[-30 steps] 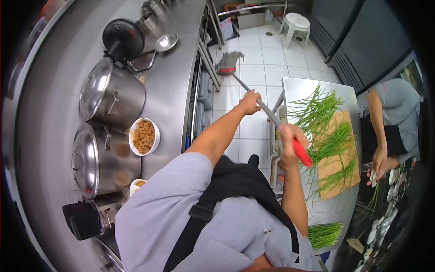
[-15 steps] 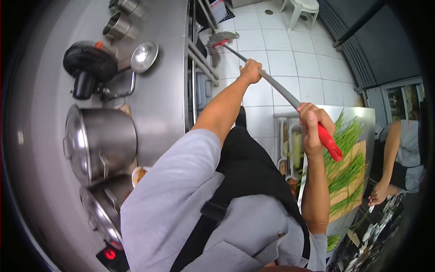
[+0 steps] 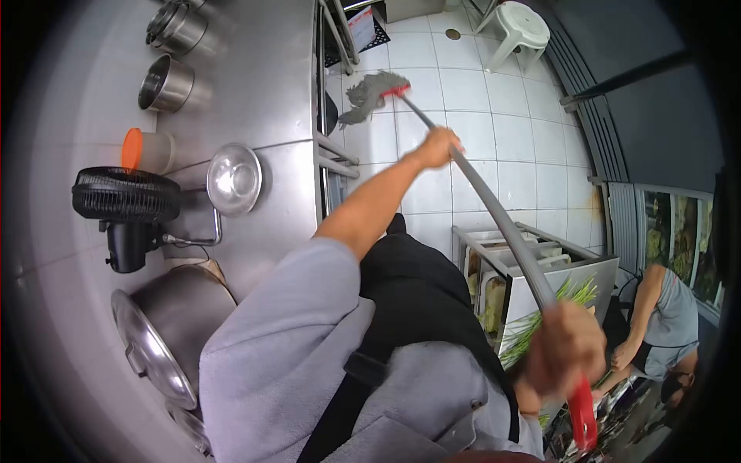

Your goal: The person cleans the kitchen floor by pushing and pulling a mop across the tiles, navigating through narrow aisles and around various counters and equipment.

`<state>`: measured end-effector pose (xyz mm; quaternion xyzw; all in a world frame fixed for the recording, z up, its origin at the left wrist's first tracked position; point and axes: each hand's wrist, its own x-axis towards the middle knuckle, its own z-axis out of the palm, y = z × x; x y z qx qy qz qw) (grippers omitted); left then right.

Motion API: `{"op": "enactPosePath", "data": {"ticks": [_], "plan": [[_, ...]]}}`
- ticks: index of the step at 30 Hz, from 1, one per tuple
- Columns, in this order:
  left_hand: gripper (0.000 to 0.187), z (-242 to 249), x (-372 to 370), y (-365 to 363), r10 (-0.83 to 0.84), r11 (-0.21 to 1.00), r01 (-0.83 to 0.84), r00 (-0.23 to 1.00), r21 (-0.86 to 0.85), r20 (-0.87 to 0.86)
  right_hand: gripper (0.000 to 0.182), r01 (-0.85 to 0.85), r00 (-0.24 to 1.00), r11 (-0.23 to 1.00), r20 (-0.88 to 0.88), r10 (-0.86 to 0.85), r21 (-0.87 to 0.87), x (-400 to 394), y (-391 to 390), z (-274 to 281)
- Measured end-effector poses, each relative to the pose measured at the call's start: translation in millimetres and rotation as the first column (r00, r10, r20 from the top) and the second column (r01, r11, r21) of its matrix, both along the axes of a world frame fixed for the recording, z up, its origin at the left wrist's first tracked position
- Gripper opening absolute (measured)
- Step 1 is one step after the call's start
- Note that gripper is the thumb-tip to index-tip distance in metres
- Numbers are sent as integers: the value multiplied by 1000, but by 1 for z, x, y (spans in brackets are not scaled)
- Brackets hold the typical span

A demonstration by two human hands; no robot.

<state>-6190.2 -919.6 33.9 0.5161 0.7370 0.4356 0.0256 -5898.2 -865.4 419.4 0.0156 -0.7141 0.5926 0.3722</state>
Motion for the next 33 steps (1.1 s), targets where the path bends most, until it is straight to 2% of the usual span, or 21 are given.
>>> {"op": "enactPosePath", "data": {"ticks": [1, 2, 3, 5, 7, 9, 11, 12, 14, 15, 18, 19, 21, 23, 25, 26, 29, 30, 31, 32, 33], "plan": [[33, -19, -34, 1, 144, 988, -145, 989, 47, 14, 35, -3, 998, 1000, 63, 3, 2, -28, -1, -27], [13, -48, -74, 7, 346, 860, -305, 938, -408, 28, 35, -7, 992, 1000, 127, 7, 5, -56, -3, -55], [22, -57, -100, 6, 382, 846, -315, 921, -430, 76, 36, 9, 996, 1000, 91, -9, 0, -71, -1, -62], [26, -16, -101, 9, 410, 828, -328, 907, -455, 92, 35, 31, 999, 999, 24, -30, -25, -92, 8, -64], [24, 13, -85, 26, 284, 881, -214, 953, -423, 109, 35, -11, 1000, 998, -13, 11, -54, -91, 28, -37], [39, 47, -49, 47, 163, 947, -143, 986, -288, 44, 35, -69, 997, 996, -22, 68, -60, -68, 60, 21], [50, 74, -10, 64, -80, 992, 92, 988, -85, 134, 36, 141, 988, 988, -51, -144, -58, -32, 74, 66], [48, 76, 17, 71, -150, 987, 159, 961, -23, 232, 36, 29, 982, 997, -184, -42, -76, -22, 80, 81], [42, 86, 47, 78, -217, 975, 221, 918, 25, 333, 38, -226, 950, 961, -254, 181, -161, -26, 83, 104], [38, 95, 46, 83, -218, 973, 229, 914, 8, 341, 43, -56, 957, 998, -288, 46, -27, -39, 77, 103], [33, 74, 2, 121, -272, 950, 298, 936, -93, 225, 37, 182, 923, 973, -315, -219, -145, -46, 102, 72], [33, 60, -21, 139, -287, 936, 317, 939, -153, 190, 36, -4, 926, 974, -369, -82, -226, -61, 110, 54], [26, 30, -78, 155, -226, 960, 239, 969, -144, 101, 35, 135, 899, 980, -398, -184, -148, -102, 115, 7], [23, 2, -126, 161, 124, 971, -87, 980, -223, 158, 33, 75, 969, 993, -227, -94, -92, -132, 131, -51], [37, -13, -171, 165, 178, 953, -146, 979, -266, 98, 28, 114, 974, 989, -184, -130, -95, -181, 136, -92], [46, -1, -183, 167, 144, 941, -94, 981, -326, 132, 26, 122, 984, 985, -114, -136, -121, -192, 143, -100], [42, 55, -186, 191, 109, 889, -51, 989, -454, 102, 21, 102, 979, 976, -154, -133, -194, -187, 178, -88], [36, 29, -189, 204, -45, 988, 45, 999, -148, 4, 21, 147, 979, 972, -116, -170, -186, -174, 193, -73], [36, 36, -177, 215, -130, 988, 133, 991, -82, 43, 23, 277, 942, 938, -135, -308, -211, -156, 205, -62], [37, 51, -161, 223, -209, 977, 211, 975, -18, 79, 28, 233, 957, 938, -108, -267, -257, -137, 216, -36], [39, 61, -139, 229, -223, 974, 216, 969, 75, 102, 32, 246, 965, 957, -51, -257, -155, -119, 225, -6]]}}
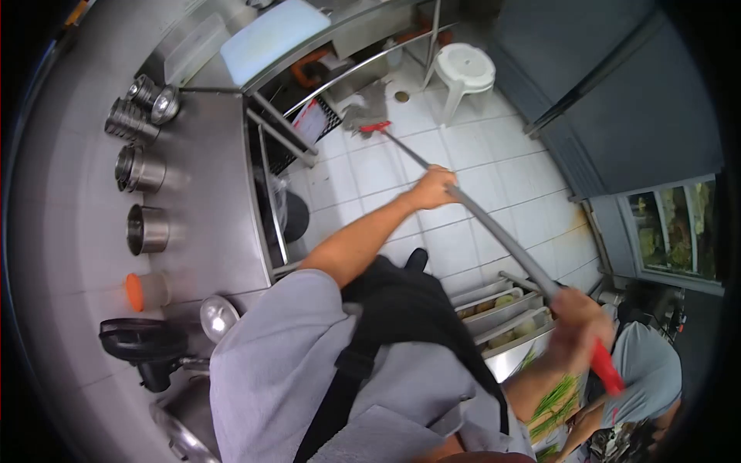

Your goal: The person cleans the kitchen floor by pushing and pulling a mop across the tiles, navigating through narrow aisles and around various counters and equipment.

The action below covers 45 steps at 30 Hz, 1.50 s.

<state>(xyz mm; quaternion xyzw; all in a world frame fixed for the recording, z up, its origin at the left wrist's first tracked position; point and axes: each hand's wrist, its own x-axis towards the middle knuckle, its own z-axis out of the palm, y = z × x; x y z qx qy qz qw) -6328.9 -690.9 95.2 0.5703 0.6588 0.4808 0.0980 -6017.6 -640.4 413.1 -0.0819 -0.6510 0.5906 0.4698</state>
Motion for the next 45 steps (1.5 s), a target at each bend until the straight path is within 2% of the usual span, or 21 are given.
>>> {"op": "enactPosePath", "data": {"ticks": [2, 4, 6, 10, 12, 13, 14, 16, 18, 19, 20, 23, 25, 28, 29, 30, 35, 37, 40, 42, 45], "plan": [[41, 36, 42, 5, -14, 955, -1, 999, -295, -49, 42, -153, 985, 986, -72, 158, 67, 18, 17, 41], [36, 42, 59, 5, -35, 959, 66, 992, -275, 119, 41, -298, 922, 950, -231, 311, 93, 16, 23, 53], [32, 38, 49, 16, -55, 975, 105, 968, -194, 244, 41, -270, 915, 960, -291, 280, 74, -16, 14, 52], [24, 0, -49, 34, -154, 981, 170, 975, -90, 160, 44, -70, 976, 994, -203, 85, 79, -94, -6, 22], [24, -32, -117, 53, -154, 987, 155, 987, -38, 42, 45, 69, 997, 997, 21, -69, -29, -143, -11, -3], [26, -61, -151, 65, -116, 990, 118, 993, -73, 31, 46, -62, 998, 994, -23, 60, -93, -149, -1, -34], [27, -99, -192, 82, -123, 965, 83, 981, -248, -151, 45, 146, 984, 986, 115, -137, -76, -177, -3, -53], [32, -120, -230, 87, 29, 930, -151, 940, -337, -341, 41, -19, 992, 1000, 124, 18, 5, -218, 9, -65], [36, -65, -232, 104, -224, 841, 70, 948, -537, -227, 41, 59, 994, 996, 93, -53, -72, -220, 15, -57], [38, -42, -228, 104, -345, 756, 171, 924, -632, -163, 37, -17, 996, 999, 89, 20, -32, -209, 25, -45], [39, -42, -209, 110, -381, 764, 260, 921, -590, -87, 33, -85, 993, 996, 80, 84, 5, -187, 37, -27], [37, 8, -113, 125, -526, 694, 528, 836, -490, 157, 35, 171, 977, 983, 138, -160, -69, -108, 44, 38], [34, 24, -46, 124, -697, 600, 741, 669, -301, 257, 38, 389, 910, 920, 135, -391, 41, -58, 27, 93], [31, 62, 26, 101, -884, 318, 944, 330, -91, 332, 47, -25, 999, 981, -20, 29, 192, 7, 3, 157], [32, 74, 40, 93, -894, 226, 969, 248, -103, 374, 46, 105, 994, 963, -28, -101, 247, -7, -21, 171], [32, 72, 56, 89, -918, 265, 964, 252, 0, 307, 44, 137, 990, 962, -39, -132, 235, -29, -33, 173], [29, 100, 21, 98, -951, 193, 967, 226, -168, 210, 46, 195, 981, 947, -61, -185, 255, -81, -68, 162], [26, 79, 5, 110, -969, 194, 955, 222, -226, 109, 43, 411, 907, 898, -163, -387, 155, -79, -76, 134], [24, 51, -31, 137, -930, 304, 913, 347, -272, 125, 38, 580, 806, 810, -207, -554, 90, -107, -70, 92], [23, 22, -59, 159, -890, 403, 868, 446, -290, 98, 37, 565, 814, 825, -189, -549, 36, -134, -61, 61], [19, 34, -90, 174, -849, 390, 799, 504, -457, 157, 41, 665, 741, 744, -185, -645, 69, -167, -50, 46]]}}
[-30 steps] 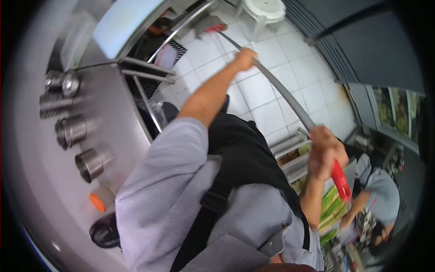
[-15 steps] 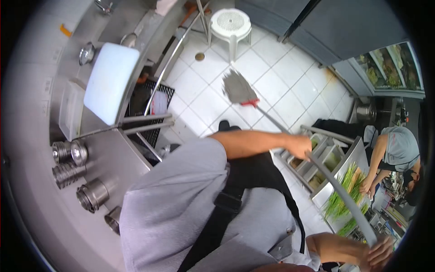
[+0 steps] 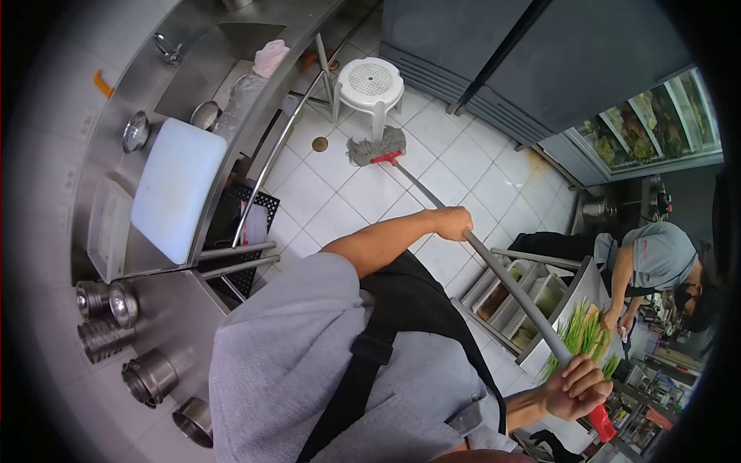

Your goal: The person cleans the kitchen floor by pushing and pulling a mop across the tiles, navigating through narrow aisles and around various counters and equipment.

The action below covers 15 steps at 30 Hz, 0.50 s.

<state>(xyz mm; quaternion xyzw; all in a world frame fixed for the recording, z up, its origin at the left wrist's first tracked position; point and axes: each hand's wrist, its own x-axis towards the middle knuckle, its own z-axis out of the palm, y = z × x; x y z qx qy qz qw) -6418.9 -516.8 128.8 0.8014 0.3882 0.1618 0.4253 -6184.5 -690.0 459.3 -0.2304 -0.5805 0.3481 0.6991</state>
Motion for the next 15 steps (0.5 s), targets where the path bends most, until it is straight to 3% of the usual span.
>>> {"op": "enactPosePath", "data": {"ticks": [4, 8, 15], "plan": [[20, -10, 23, 17, -9, 999, 7, 999, 49, 43, 40, -5, 1000, 995, -7, 5, -101, 22, 10, 4], [24, -8, 36, 43, -41, 999, 39, 997, 30, 59, 40, -38, 999, 997, -11, 38, -61, 17, 25, 11], [16, -53, 15, 147, 26, 999, -25, 999, 40, -32, 37, -13, 988, 1000, -151, 17, 22, 17, 127, -49]]}}
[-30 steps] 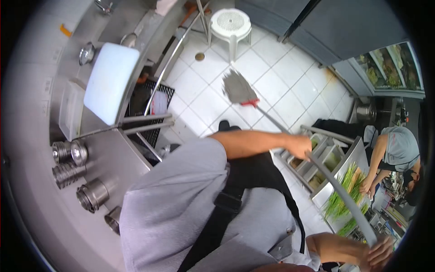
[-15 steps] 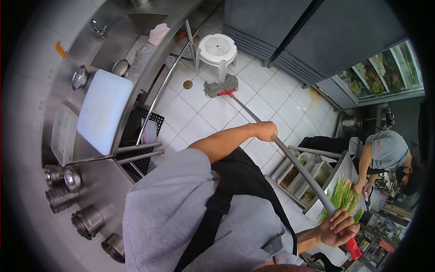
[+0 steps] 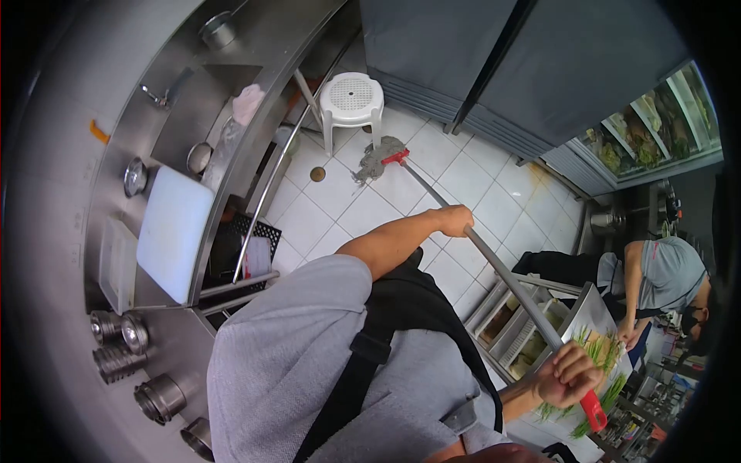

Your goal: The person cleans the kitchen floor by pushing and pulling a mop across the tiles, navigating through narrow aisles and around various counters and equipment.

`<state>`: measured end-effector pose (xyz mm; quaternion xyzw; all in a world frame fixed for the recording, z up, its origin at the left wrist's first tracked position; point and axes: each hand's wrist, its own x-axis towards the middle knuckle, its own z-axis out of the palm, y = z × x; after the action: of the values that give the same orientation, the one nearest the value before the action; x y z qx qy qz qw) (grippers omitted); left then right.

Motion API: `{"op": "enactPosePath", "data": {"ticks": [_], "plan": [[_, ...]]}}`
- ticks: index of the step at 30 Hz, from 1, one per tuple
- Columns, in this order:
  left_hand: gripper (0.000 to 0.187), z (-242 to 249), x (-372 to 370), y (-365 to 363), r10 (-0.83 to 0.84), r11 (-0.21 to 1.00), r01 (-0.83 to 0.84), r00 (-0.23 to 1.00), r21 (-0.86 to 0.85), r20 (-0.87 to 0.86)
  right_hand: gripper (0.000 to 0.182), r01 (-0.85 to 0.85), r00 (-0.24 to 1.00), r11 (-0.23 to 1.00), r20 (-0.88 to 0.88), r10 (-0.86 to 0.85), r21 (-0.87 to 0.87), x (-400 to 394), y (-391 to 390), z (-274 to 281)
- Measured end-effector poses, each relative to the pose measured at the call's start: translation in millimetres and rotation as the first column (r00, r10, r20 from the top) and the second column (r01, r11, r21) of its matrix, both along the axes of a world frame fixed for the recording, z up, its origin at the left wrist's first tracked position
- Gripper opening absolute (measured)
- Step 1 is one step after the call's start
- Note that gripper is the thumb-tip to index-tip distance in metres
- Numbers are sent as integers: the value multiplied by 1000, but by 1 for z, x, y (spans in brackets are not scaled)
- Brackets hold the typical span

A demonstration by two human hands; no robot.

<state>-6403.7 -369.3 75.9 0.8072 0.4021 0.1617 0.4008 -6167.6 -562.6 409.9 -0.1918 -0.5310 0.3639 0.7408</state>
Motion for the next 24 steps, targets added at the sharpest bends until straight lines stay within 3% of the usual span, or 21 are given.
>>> {"op": "enactPosePath", "data": {"ticks": [3, 6, 10, 13, 15, 17, 18, 20, 22, 23, 24], "plan": [[16, 7, -10, 39, 49, 999, -48, 992, 14, -116, 36, -91, 994, 995, 60, 93, -43, -4, 40, -11], [19, 16, -5, 60, 97, 995, -96, 972, 13, -212, 36, -26, 997, 990, 64, 35, -139, 13, 70, -11], [17, 22, -1, 71, 1, 998, -11, 988, -64, -156, 38, -49, 999, 990, 9, 51, -130, 28, 87, 2], [16, -4, -31, 101, 39, 995, -23, 987, 99, -155, 38, -73, 996, 991, -59, 66, -114, -2, 116, -16], [16, -38, -64, 132, 102, 979, -81, 989, 188, -103, 38, -107, 994, 990, -29, 105, -87, -35, 149, -27], [14, -38, -92, 154, 198, 956, -188, 980, 226, -22, 38, -118, 993, 987, -17, 117, -105, -66, 180, -33], [11, -29, -100, 161, 227, 959, -201, 966, 197, -120, 38, -111, 994, 985, -14, 110, -135, -77, 192, -29], [7, -33, -103, 172, 269, 958, -253, 955, 133, -122, 38, -99, 994, 978, 23, 105, -181, -82, 202, -13], [10, -46, -81, 166, 260, 893, -282, 960, 351, 109, 39, -108, 989, 972, 78, 126, -207, -69, 207, 14], [18, -13, -65, 161, 178, 973, -171, 984, 154, -27, 40, 24, 991, 970, 132, 9, -242, -62, 201, 38], [22, -3, -48, 151, 159, 976, -175, 979, 127, 126, 40, 158, 976, 948, 189, -107, -277, -55, 191, 65]]}}
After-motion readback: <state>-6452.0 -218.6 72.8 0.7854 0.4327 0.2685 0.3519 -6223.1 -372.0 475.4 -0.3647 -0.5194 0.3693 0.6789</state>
